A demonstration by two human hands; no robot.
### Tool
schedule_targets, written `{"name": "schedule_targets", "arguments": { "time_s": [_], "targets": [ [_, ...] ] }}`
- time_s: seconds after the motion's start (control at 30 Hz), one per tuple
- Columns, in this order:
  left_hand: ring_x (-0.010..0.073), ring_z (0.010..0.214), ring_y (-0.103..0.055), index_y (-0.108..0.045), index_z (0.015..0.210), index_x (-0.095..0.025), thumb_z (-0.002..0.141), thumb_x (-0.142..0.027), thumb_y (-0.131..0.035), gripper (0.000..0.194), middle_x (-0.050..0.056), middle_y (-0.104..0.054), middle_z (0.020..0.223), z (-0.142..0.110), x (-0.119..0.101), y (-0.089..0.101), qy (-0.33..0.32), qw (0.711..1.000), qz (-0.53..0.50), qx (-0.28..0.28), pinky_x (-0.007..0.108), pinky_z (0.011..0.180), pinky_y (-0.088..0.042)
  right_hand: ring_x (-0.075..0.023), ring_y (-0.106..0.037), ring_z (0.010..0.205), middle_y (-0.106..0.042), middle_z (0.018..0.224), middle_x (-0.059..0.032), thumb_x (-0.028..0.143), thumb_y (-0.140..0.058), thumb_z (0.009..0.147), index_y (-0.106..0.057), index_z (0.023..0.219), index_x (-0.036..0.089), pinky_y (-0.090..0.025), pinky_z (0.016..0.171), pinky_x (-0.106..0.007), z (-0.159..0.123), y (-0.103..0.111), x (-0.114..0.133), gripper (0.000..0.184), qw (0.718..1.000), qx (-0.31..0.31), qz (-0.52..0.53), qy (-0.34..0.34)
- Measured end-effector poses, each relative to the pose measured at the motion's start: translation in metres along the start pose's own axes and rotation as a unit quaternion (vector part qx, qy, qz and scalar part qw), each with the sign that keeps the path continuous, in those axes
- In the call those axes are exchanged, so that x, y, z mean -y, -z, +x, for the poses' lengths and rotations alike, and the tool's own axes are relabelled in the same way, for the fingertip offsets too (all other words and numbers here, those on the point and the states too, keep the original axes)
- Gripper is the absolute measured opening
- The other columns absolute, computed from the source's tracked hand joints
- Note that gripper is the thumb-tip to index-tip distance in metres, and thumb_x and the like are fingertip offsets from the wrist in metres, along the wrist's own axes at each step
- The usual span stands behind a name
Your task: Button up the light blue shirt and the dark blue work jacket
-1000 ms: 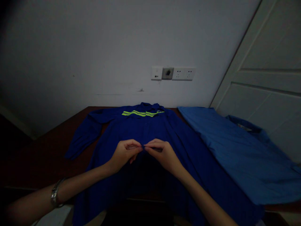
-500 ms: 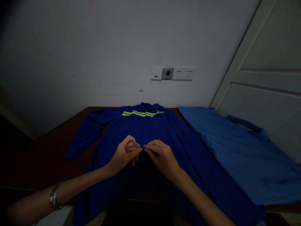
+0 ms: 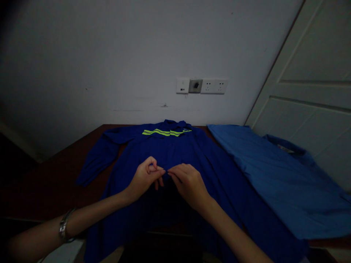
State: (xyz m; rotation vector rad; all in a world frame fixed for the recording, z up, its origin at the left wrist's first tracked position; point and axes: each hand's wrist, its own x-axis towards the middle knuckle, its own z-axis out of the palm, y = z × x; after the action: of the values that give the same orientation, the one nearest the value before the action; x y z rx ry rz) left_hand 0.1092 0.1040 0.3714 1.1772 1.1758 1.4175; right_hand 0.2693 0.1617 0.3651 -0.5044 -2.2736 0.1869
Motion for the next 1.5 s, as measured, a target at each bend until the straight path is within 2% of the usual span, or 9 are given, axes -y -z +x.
{"name": "schedule_targets", "arguments": {
  "time_s": [0.27,0.47,0.6,0.7,0.97,1.13,1.27,1.33,1.5],
  "targets": [
    [0.013,0.041,-0.057,-0.032,0.077,-0.02,0.068,-0.028,-0.063,0.033,-0.006,-0.056,0.051,0.0,-0.005,0.001,0.014,1.0,0.003,0.0,0.016,0.034,-0.039,-0.0168,-0.058,0.086,-0.064,0.096,-0.0063,0.015,-0.051,0.083,-0.063,0.09,0.019,-0.047,0.076,-0.033,0.0,-0.001,0.0,0.015,0.999,-0.035,-0.016,0.027],
    [0.0113,0.046,-0.056,-0.057,0.088,-0.012,0.071,-0.027,-0.057,0.022,0.0,-0.058,0.058,0.001,-0.011,0.005,0.042,0.995,0.073,0.049,0.018,0.038,-0.043,-0.0185,-0.056,0.091,-0.06,0.101,-0.0079,0.012,-0.051,0.081,-0.065,0.091,0.022,-0.047,0.074,-0.034,0.0,0.002,-0.002,0.02,0.995,-0.061,-0.046,0.063],
    [0.0083,0.053,-0.051,-0.068,0.089,-0.016,0.074,-0.025,-0.056,0.021,0.002,-0.058,0.07,0.003,-0.018,0.011,-0.074,0.965,0.245,0.061,0.017,0.044,-0.04,-0.0193,-0.054,0.095,-0.058,0.103,-0.0081,0.011,-0.051,0.08,-0.064,0.094,0.024,-0.047,0.075,-0.036,0.0,0.004,-0.007,0.023,0.995,-0.063,-0.037,0.064],
    [0.0095,0.063,-0.05,-0.07,0.087,-0.019,0.074,-0.022,-0.059,0.018,0.003,-0.057,0.075,0.006,-0.024,0.014,-0.151,0.934,0.317,0.071,0.018,0.052,-0.039,-0.0192,-0.053,0.096,-0.056,0.103,-0.0077,0.011,-0.051,0.081,-0.064,0.095,0.025,-0.047,0.076,-0.037,0.0,0.005,-0.01,0.024,0.995,-0.062,-0.024,0.069],
    [0.0127,0.072,-0.052,-0.071,0.083,-0.02,0.078,-0.02,-0.056,0.015,0.003,-0.058,0.076,0.017,-0.026,0.02,-0.175,0.916,0.334,0.138,0.024,0.067,-0.041,-0.0174,-0.053,0.095,-0.059,0.095,-0.0054,0.008,-0.051,0.08,-0.063,0.093,0.023,-0.044,0.082,-0.037,0.003,0.01,-0.01,0.023,0.986,-0.079,-0.043,0.138],
    [0.0112,0.07,-0.053,-0.07,0.08,-0.018,0.077,-0.023,-0.057,0.014,0.003,-0.058,0.075,0.019,-0.022,0.021,-0.134,0.934,0.292,0.158,0.022,0.063,-0.041,-0.0154,-0.058,0.089,-0.064,0.082,-0.001,0.012,-0.052,0.082,-0.063,0.088,0.024,-0.041,0.088,-0.039,0.0,0.01,-0.007,0.017,0.984,-0.086,-0.055,0.149],
    [0.0041,0.043,-0.041,-0.069,0.078,-0.015,0.071,-0.033,-0.063,0.02,0.0,-0.054,0.071,0.02,-0.018,0.022,0.004,0.963,0.207,0.171,0.018,0.039,-0.032,-0.015,-0.061,0.084,-0.065,0.079,0.0001,0.02,-0.053,0.083,-0.062,0.089,0.025,-0.042,0.089,-0.038,-0.005,0.006,-0.013,0.012,0.988,-0.058,-0.044,0.136],
    [0.0026,0.039,-0.037,-0.068,0.078,-0.013,0.068,-0.035,-0.065,0.024,0.0,-0.054,0.068,0.021,-0.017,0.021,0.053,0.971,0.163,0.165,0.018,0.036,-0.029,-0.015,-0.06,0.084,-0.065,0.082,-0.0002,0.021,-0.054,0.082,-0.062,0.091,0.026,-0.043,0.089,-0.038,-0.007,0.006,-0.016,0.013,0.989,-0.055,-0.034,0.136],
    [0.0029,0.039,-0.037,-0.067,0.078,-0.011,0.065,-0.035,-0.067,0.028,-0.001,-0.053,0.059,0.021,-0.018,0.02,0.079,0.979,0.122,0.141,0.017,0.035,-0.027,-0.0175,-0.057,0.091,-0.061,0.094,-0.0041,0.023,-0.058,0.079,-0.064,0.097,0.026,-0.046,0.082,-0.037,-0.004,0.01,-0.011,0.02,0.995,-0.032,0.021,0.092]
  ]
}}
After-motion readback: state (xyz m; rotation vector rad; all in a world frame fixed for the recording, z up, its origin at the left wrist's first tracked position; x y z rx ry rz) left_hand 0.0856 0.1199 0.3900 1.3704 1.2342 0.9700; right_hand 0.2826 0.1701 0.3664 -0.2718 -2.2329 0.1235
